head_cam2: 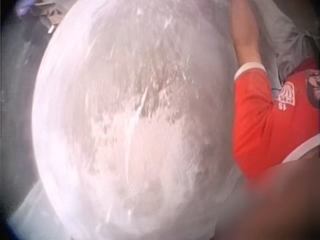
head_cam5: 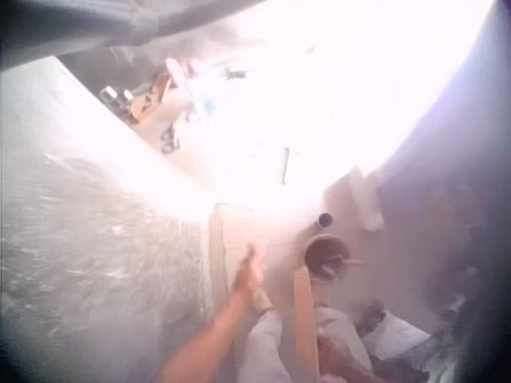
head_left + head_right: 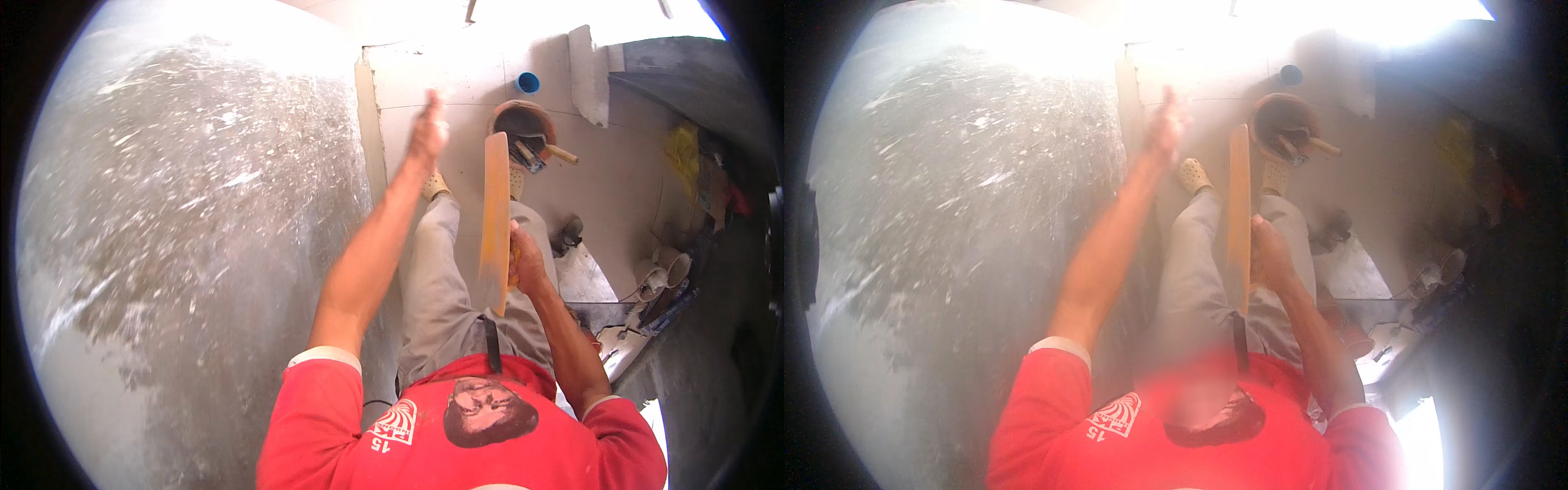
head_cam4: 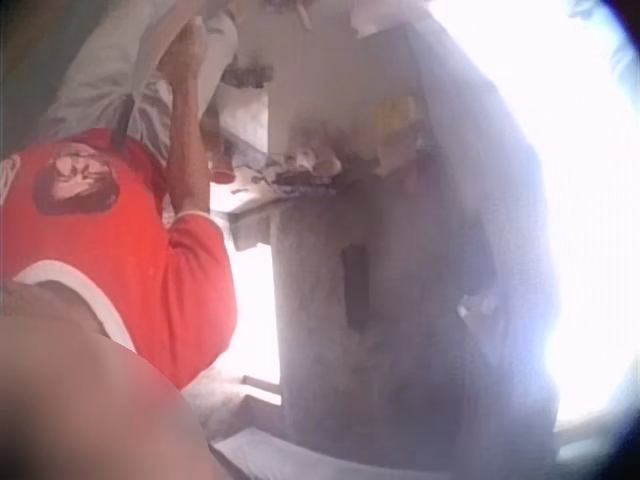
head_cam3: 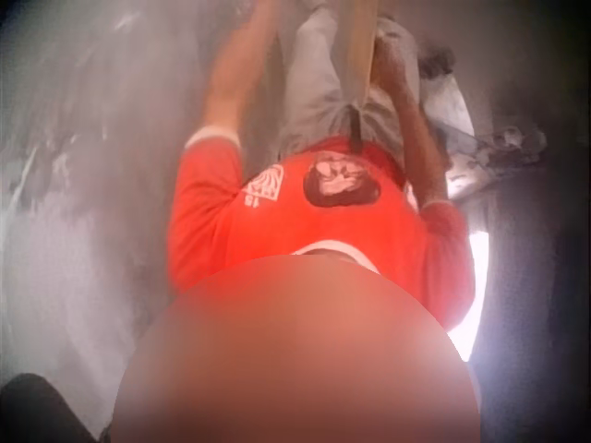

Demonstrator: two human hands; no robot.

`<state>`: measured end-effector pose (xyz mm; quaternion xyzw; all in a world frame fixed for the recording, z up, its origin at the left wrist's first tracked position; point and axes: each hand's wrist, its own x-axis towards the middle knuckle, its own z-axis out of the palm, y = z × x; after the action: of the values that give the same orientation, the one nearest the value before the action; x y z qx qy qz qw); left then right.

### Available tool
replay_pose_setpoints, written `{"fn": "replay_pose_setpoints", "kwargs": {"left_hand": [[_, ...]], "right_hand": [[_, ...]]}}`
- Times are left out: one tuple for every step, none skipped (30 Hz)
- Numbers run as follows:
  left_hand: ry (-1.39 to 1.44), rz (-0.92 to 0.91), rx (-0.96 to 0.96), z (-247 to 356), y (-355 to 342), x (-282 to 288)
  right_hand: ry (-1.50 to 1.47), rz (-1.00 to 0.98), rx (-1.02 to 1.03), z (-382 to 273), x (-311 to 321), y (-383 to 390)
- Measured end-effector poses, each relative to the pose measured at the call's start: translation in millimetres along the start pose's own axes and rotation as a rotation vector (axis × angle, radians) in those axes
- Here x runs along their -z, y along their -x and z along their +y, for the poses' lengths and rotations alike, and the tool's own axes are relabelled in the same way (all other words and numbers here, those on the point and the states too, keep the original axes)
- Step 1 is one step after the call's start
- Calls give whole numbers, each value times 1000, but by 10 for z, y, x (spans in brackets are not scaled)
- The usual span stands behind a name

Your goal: The person scoops plaster from a bucket with a trowel and applies it to a wall using a yellow float. They smooth the plaster along the wall and ceiling junction, repeatedly loading the float and spreading the material.

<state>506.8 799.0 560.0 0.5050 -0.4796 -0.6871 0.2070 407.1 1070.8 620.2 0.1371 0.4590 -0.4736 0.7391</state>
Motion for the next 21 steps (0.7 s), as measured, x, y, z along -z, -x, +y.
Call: {"fn": "replay_pose_setpoints", "kwargs": {"left_hand": [[-275, -131, -118, -118, -5, -94], [-184, -146, -109, -259, -13, -275], [-105, -159, -95, -415, -28, -443], [-179, -170, -104, -563, -43, -525], [-251, -182, -110, -733, -68, -549], [-252, -211, -97, -900, -83, -519], [-256, -240, -77, -1086, -78, -466], [-268, -276, -39, -1251, -95, -409], [-286, -362, 18, -1425, -128, -304], [-313, -453, 106, -1578, -139, -139], [-346, -545, 207, -1728, -183, 50], [-329, -734, 391, -1857, -280, 253], [-312, -926, 581, -1979, -420, 463], [-287, -1116, 770, -2104, -567, 626], [-447, -1012, 773, -2228, -716, 757], [-603, -903, 771, -2342, -880, 896], [-700, -762, 725, -2480, -1025, 968], [-662, -594, 566, -2607, -1167, 1032], [-566, -402, 361, -2748, -1297, 1057], [-483, -196, 243, -2884, -1384, 1098], [-304, -221, 100, -3038, -1443, 1096]], "right_hand": [[67, -9, 31, 8, 53, -213], [187, 50, 31, 39, 86, -487], [272, 83, 39, 70, 127, -790], [320, 182, 154, 103, 153, -1110], [334, 256, 276, 140, 176, -1472], [348, 329, 394, 122, 221, -1830], [775, 420, 773, -37, 327, -2281], [848, 482, 853, -163, 423, -2587], [770, 530, 844, -299, 515, -2901], [345, 561, 510, -454, 648, -3078], [244, 499, 521, -578, 743, -3283], [148, 452, 535, -702, 814, -3476], [141, 444, 581, -793, 861, -3671], [137, 437, 630, -852, 890, -3872], [150, 373, 714, -844, 895, -4064], [138, 399, 677, -791, 889, -4247], [142, 364, 677, -722, 886, -4435], [152, 323, 682, -662, 881, -4614], [153, 310, 673, -531, 874, -4774], [160, 268, 648, -376, 863, -4926], [170, 224, 623, -213, 851, -5064]]}}
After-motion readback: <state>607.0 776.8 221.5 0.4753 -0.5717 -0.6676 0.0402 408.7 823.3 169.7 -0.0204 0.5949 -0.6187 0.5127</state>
